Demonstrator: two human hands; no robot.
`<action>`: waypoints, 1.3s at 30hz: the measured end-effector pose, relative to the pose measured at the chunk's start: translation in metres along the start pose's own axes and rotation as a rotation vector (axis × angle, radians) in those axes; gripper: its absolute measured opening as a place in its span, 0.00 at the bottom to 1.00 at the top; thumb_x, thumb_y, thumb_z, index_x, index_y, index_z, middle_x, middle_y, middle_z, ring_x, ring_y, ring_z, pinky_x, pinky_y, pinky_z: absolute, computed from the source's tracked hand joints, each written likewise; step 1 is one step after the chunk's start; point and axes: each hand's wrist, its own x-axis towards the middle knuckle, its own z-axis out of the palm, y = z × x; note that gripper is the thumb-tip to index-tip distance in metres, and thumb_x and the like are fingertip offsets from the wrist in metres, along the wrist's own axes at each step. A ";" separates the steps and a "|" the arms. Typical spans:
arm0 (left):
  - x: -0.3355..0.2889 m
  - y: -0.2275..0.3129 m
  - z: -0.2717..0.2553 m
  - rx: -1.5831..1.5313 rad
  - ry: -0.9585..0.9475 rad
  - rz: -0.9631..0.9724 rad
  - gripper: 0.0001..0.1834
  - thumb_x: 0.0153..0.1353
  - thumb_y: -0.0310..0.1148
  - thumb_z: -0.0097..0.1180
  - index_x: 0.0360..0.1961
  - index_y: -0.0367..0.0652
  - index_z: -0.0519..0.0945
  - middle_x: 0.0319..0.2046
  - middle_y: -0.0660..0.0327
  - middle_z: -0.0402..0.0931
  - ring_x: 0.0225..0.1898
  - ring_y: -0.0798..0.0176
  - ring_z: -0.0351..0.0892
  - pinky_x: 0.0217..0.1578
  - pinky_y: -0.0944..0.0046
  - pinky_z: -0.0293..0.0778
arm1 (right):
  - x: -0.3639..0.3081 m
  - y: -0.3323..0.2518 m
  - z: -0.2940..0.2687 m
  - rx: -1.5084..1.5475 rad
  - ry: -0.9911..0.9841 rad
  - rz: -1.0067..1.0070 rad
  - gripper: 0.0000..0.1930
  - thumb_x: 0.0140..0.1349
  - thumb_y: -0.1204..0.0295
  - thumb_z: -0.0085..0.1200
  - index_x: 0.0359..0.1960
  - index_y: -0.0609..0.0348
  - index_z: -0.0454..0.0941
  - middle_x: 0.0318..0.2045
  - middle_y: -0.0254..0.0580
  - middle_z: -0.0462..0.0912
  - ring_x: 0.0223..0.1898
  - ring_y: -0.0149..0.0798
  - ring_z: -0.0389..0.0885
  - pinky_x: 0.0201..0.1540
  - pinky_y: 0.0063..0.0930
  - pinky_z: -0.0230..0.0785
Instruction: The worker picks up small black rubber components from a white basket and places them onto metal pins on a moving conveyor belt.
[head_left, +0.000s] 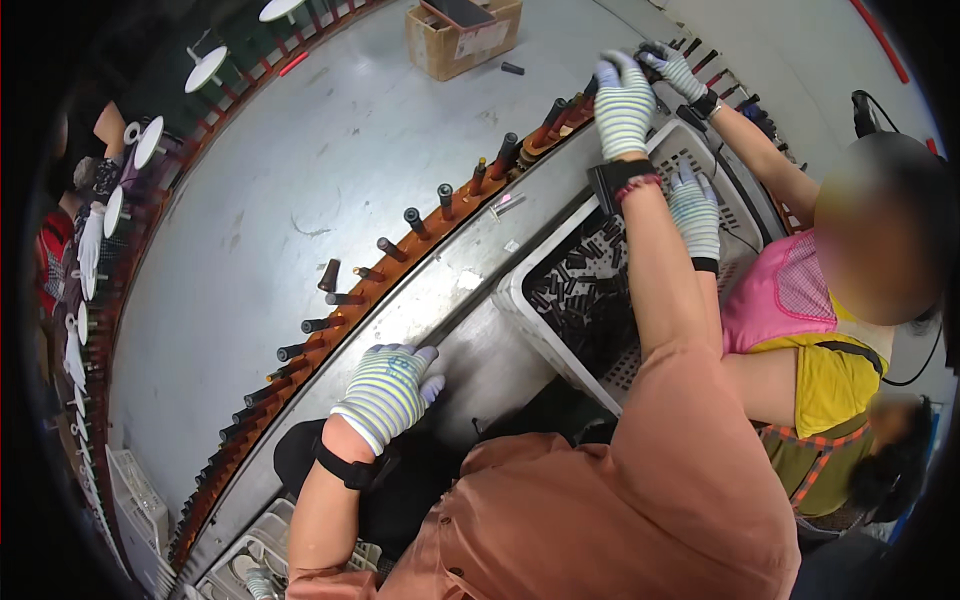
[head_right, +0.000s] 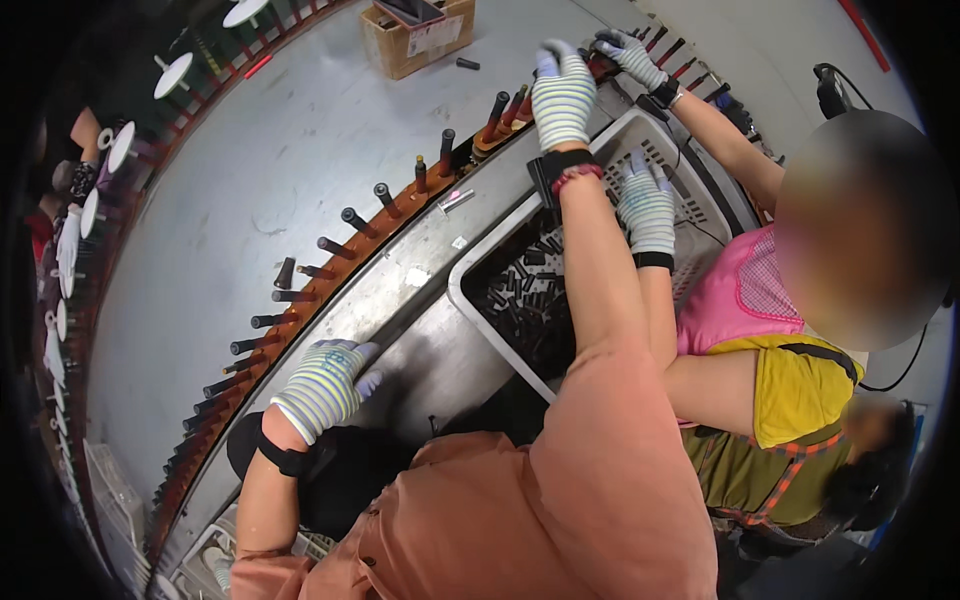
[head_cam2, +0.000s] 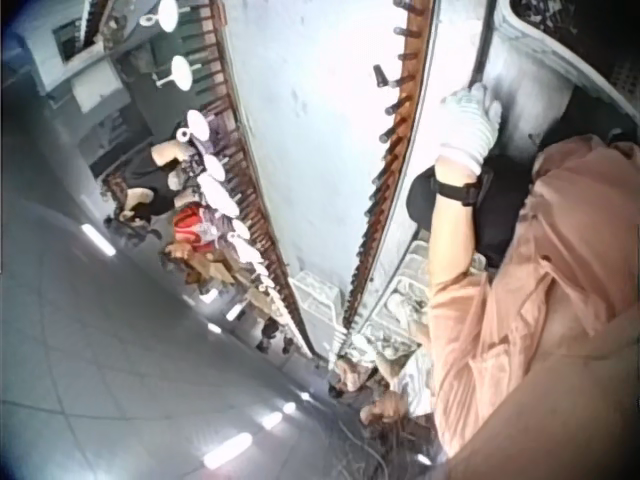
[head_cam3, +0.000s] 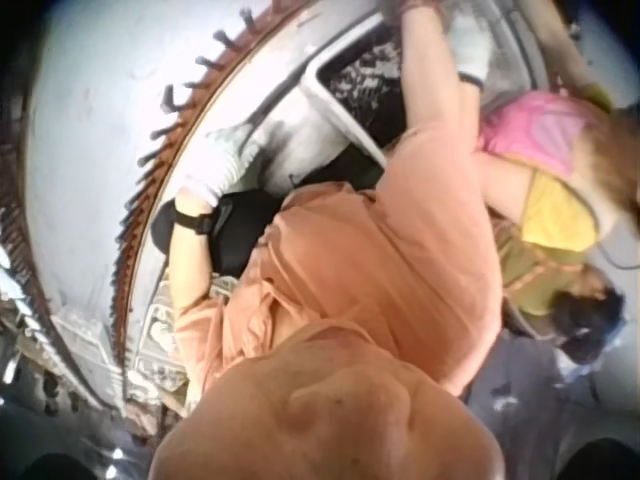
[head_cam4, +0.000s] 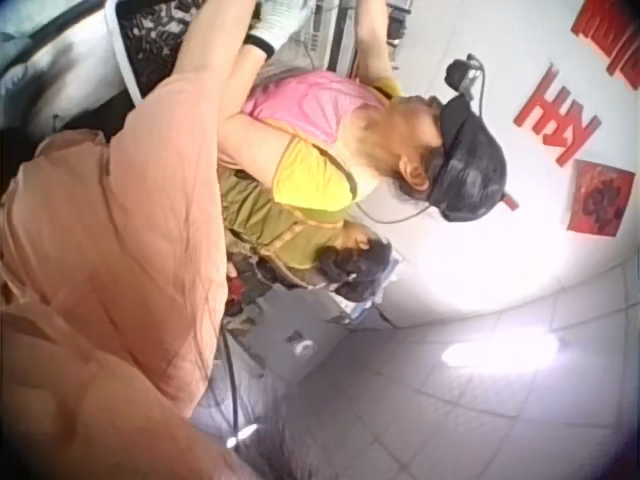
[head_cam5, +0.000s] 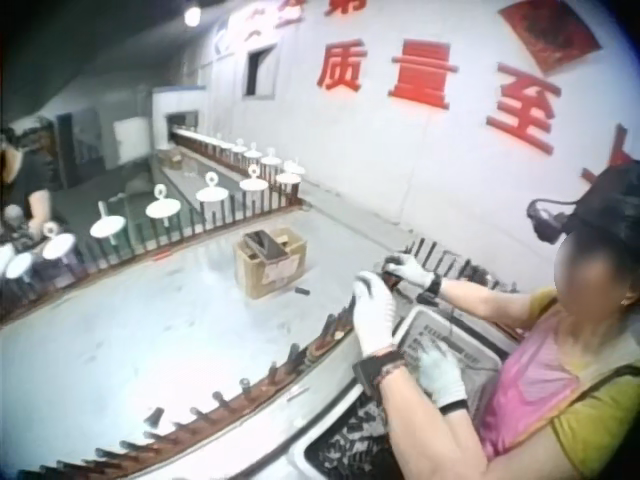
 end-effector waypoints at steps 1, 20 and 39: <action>-0.002 0.000 0.000 -0.001 -0.003 -0.010 0.21 0.67 0.40 0.59 0.55 0.36 0.82 0.41 0.41 0.83 0.47 0.36 0.81 0.54 0.45 0.73 | -0.006 -0.014 -0.007 0.074 0.032 0.006 0.12 0.70 0.68 0.58 0.50 0.59 0.85 0.41 0.51 0.89 0.43 0.46 0.87 0.53 0.36 0.76; 0.011 0.022 0.016 0.057 0.004 0.137 0.21 0.67 0.41 0.60 0.54 0.37 0.83 0.40 0.45 0.84 0.46 0.39 0.82 0.53 0.45 0.74 | -0.144 0.016 -0.118 -0.155 -0.248 0.281 0.13 0.69 0.76 0.49 0.49 0.60 0.85 0.43 0.51 0.89 0.46 0.47 0.87 0.54 0.38 0.78; -0.007 -0.011 0.007 0.039 0.073 0.061 0.22 0.65 0.40 0.61 0.53 0.36 0.83 0.38 0.44 0.83 0.45 0.39 0.81 0.52 0.46 0.74 | -0.104 -0.035 -0.025 0.718 -0.199 0.718 0.17 0.70 0.80 0.58 0.60 0.67 0.77 0.51 0.49 0.84 0.53 0.40 0.84 0.58 0.35 0.80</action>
